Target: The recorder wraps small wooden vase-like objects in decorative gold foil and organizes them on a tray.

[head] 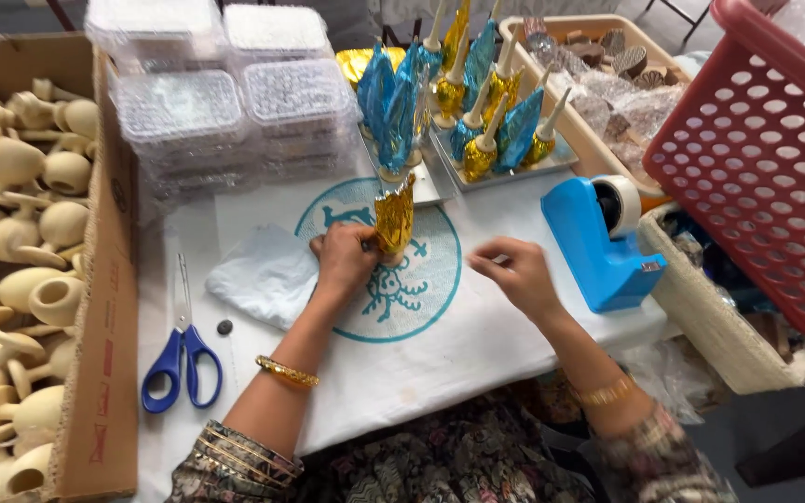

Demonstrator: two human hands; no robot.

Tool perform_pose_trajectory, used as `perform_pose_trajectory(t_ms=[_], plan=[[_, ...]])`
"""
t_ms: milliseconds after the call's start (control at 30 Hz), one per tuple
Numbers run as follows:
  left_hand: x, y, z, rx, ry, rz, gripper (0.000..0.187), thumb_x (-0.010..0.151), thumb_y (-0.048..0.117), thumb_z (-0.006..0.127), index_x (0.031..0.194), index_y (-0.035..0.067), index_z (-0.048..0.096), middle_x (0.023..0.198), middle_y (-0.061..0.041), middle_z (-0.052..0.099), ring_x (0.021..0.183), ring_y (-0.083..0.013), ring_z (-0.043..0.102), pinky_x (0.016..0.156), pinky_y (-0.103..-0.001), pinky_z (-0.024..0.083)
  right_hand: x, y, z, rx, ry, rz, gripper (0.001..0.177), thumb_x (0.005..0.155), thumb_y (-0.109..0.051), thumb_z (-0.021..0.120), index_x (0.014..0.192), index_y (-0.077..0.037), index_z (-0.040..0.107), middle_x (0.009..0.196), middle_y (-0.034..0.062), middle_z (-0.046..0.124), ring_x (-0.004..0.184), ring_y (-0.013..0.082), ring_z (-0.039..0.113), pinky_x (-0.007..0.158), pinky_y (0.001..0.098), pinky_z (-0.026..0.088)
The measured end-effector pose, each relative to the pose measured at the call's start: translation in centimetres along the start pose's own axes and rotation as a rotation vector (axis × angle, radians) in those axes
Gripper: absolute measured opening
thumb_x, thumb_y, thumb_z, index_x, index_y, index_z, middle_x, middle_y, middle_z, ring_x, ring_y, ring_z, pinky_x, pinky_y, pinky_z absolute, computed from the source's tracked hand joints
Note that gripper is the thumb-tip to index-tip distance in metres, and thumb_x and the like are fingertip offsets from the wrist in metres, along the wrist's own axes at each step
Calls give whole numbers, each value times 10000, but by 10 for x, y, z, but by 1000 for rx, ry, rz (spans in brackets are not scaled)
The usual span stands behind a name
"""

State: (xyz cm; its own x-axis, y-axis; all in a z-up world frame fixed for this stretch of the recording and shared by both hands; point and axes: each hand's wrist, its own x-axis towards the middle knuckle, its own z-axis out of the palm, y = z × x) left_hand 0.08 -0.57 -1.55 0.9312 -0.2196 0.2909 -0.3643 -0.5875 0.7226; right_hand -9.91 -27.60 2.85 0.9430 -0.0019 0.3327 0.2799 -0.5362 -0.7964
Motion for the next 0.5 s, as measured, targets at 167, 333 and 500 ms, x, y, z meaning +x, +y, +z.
perform_pose_trajectory(t_ms=[167, 333, 500], plan=[[6, -20, 13, 11, 40, 22, 210, 736, 178, 841, 945, 189, 822, 938, 14, 762, 1036, -227, 582, 964, -414, 277, 81, 23, 53, 202, -183, 180, 159, 923, -143, 768, 984, 0, 803, 800, 25, 724, 694, 89, 606, 611, 226, 492], [15, -28, 11, -16, -20, 131, 266, 729, 118, 801, 989, 177, 809, 1035, 17, 744, 1055, -247, 573, 984, -367, 376, 105, 44, 89, 228, -171, 64, 124, 894, -69, 721, 964, 3, 794, 833, 28, 770, 726, 67, 669, 659, 222, 562], [11, -18, 3, -72, -124, 49, 262, 749, 48, 795, 994, 140, 806, 1026, 0, 744, 1044, -251, 544, 1000, -355, 371, 98, 18, 102, 68, -211, -24, 108, 868, -54, 720, 953, -30, 781, 841, 56, 797, 692, 84, 695, 640, 245, 573]])
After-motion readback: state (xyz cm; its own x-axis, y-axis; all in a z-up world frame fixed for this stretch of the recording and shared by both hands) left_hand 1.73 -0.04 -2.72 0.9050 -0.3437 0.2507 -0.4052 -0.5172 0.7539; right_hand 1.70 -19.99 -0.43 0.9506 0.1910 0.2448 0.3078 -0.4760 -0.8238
